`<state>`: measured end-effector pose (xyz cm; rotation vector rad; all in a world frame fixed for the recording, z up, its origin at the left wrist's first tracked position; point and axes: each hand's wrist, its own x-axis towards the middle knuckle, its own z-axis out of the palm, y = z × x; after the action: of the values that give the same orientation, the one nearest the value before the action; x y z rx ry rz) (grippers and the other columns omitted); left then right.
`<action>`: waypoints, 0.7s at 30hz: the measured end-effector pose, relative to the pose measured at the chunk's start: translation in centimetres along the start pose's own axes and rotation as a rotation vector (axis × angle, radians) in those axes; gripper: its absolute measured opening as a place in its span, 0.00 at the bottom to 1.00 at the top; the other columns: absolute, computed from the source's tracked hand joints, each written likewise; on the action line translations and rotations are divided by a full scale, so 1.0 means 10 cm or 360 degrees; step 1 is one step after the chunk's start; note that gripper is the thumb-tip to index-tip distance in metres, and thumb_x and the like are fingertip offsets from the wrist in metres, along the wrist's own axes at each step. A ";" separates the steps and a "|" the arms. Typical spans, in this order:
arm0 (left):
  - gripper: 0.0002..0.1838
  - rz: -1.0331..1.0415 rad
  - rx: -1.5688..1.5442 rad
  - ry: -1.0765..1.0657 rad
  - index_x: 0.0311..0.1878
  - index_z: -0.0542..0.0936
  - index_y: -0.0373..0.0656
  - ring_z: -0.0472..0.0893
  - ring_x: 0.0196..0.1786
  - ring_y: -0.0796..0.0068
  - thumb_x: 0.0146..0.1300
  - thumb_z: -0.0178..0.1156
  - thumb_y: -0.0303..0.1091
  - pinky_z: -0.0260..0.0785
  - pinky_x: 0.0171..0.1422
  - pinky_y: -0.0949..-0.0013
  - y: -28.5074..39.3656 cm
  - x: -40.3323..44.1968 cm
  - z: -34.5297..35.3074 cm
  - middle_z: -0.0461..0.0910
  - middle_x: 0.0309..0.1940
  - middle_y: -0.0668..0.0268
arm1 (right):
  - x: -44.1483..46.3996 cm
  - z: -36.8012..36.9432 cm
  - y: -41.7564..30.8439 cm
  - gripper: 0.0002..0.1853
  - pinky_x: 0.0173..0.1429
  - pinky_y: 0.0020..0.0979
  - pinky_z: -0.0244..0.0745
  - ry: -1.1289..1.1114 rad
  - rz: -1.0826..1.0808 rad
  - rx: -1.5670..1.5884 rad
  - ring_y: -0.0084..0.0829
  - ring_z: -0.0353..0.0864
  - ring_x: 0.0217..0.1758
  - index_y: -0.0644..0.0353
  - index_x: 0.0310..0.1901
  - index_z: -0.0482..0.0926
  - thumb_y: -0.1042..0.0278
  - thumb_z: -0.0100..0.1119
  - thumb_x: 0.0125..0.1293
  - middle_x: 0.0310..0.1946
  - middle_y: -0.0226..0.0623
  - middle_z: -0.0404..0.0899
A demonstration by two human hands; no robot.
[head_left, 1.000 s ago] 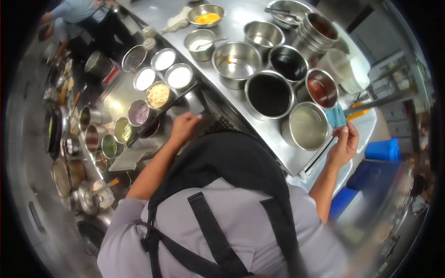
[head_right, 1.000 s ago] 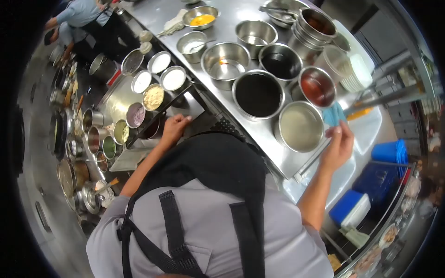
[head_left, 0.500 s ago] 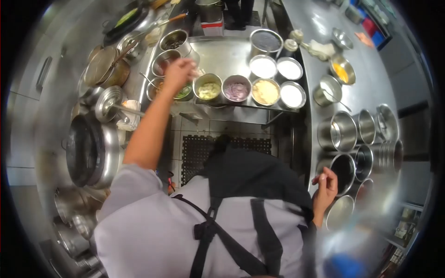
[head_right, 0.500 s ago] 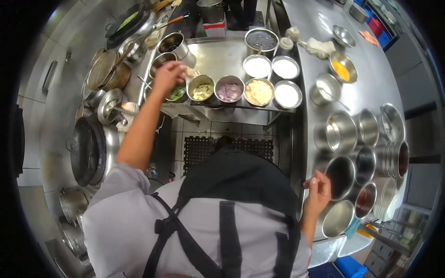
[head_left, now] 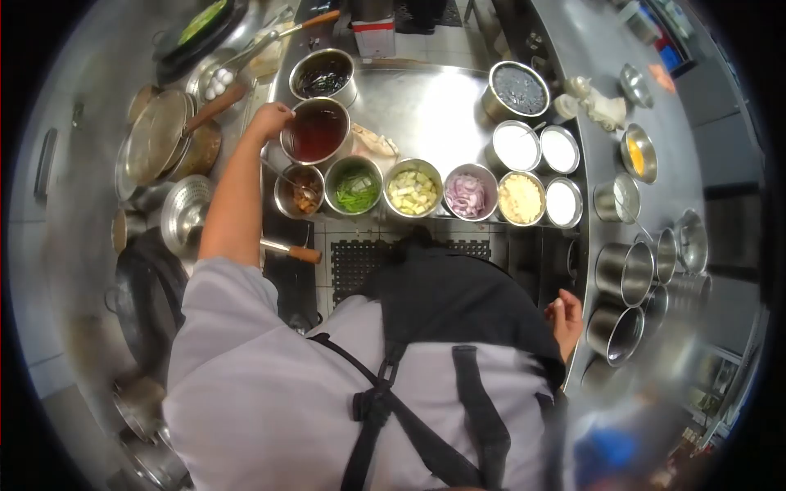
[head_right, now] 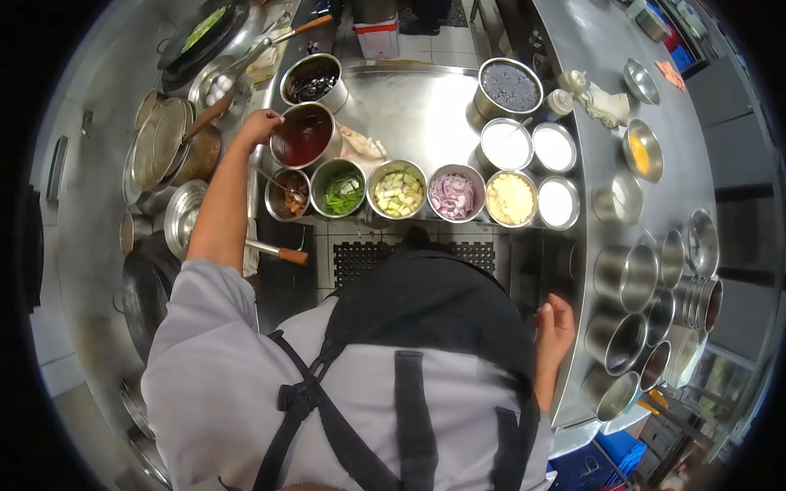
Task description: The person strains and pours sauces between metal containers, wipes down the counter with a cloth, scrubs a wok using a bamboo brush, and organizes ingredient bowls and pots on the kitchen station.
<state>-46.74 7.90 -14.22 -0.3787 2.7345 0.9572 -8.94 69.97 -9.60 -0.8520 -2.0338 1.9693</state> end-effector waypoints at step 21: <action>0.08 -0.0128 -0.0778 -0.0083 0.40 0.75 0.37 0.80 0.28 0.61 0.60 0.53 0.31 0.77 0.23 0.63 0.21 1.37 0.11 0.77 0.33 0.55 | -0.90 -0.66 1.75 0.12 0.35 0.32 0.77 0.0492 0.0605 -0.0802 0.31 0.84 0.27 0.63 0.42 0.81 0.66 0.60 0.60 0.26 0.40 0.83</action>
<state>-60.15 7.85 -17.81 -0.5285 2.3918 1.5841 6.51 70.19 -23.49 -1.6379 -2.3287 1.3461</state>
